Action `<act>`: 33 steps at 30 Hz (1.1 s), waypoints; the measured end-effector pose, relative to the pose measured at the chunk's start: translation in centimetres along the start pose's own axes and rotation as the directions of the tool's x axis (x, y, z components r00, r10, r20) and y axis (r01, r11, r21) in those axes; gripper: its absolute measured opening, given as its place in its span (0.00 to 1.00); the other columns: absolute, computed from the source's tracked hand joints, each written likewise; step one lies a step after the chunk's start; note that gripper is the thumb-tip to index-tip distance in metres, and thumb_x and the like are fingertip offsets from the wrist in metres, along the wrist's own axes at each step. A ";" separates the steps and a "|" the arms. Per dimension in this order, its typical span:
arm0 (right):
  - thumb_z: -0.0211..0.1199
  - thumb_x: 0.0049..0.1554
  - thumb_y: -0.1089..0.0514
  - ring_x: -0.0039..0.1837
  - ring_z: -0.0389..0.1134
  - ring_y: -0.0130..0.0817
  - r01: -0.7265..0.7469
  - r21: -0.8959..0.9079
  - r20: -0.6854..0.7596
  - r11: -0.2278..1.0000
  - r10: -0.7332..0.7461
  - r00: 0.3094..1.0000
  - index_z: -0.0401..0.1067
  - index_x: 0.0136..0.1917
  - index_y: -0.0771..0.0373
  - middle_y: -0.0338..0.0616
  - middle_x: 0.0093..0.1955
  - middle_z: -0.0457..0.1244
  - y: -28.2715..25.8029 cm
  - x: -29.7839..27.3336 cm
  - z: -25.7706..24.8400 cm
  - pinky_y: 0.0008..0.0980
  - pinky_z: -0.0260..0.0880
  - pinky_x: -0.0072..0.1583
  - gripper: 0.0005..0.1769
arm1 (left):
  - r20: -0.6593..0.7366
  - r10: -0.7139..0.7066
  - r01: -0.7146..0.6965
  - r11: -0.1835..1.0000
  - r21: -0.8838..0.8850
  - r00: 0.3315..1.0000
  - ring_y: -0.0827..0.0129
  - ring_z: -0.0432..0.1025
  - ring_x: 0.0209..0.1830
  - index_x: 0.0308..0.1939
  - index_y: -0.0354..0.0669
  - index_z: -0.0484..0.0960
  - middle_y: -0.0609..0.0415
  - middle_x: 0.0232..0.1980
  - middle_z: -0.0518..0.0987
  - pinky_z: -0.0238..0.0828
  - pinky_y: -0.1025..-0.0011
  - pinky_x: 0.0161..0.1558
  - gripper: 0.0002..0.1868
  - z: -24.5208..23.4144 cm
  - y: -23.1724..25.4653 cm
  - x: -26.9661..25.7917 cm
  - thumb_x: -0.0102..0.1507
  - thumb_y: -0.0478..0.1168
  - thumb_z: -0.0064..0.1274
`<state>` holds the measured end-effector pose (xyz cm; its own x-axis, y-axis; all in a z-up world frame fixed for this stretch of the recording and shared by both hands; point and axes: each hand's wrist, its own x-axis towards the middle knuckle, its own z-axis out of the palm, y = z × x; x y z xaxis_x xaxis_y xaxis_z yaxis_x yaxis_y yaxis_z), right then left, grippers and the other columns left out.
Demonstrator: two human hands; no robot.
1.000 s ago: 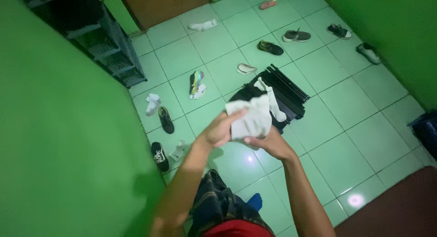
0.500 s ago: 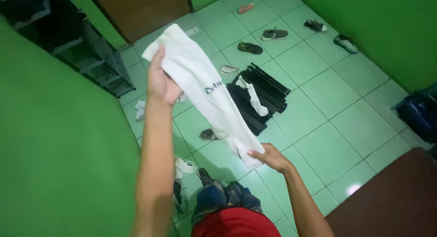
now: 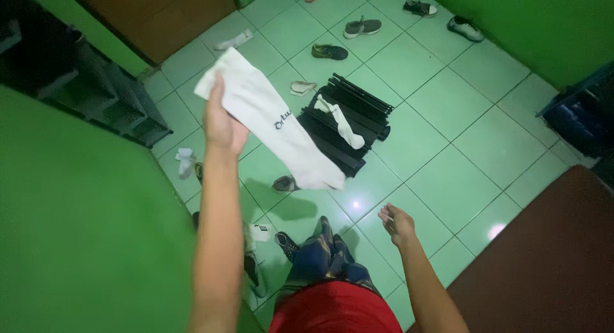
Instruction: The person picks up scattered socks from the floor, holds them up, and then sits down to fold a pair of white socks by hand.
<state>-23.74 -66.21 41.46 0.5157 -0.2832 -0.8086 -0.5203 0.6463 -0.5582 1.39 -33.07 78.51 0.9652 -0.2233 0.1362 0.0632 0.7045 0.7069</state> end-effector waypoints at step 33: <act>0.55 0.62 0.60 0.50 0.74 0.41 0.405 -0.394 0.133 0.825 -0.385 0.913 0.73 0.54 0.70 0.53 0.49 0.70 -10.2 7.3 23.3 0.38 0.73 0.54 0.12 | -0.160 -0.243 0.273 0.560 0.782 0.957 0.73 0.72 0.52 0.60 0.36 0.79 0.56 0.52 0.82 0.67 0.74 0.57 0.24 -15.9 -5.6 21.1 0.70 0.51 0.46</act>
<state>1.21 -58.39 45.61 0.7619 -0.4131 -0.4989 -0.4887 0.1390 -0.8613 25.43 -31.01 66.45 0.9487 -0.2770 -0.1525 0.1004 -0.1932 0.9760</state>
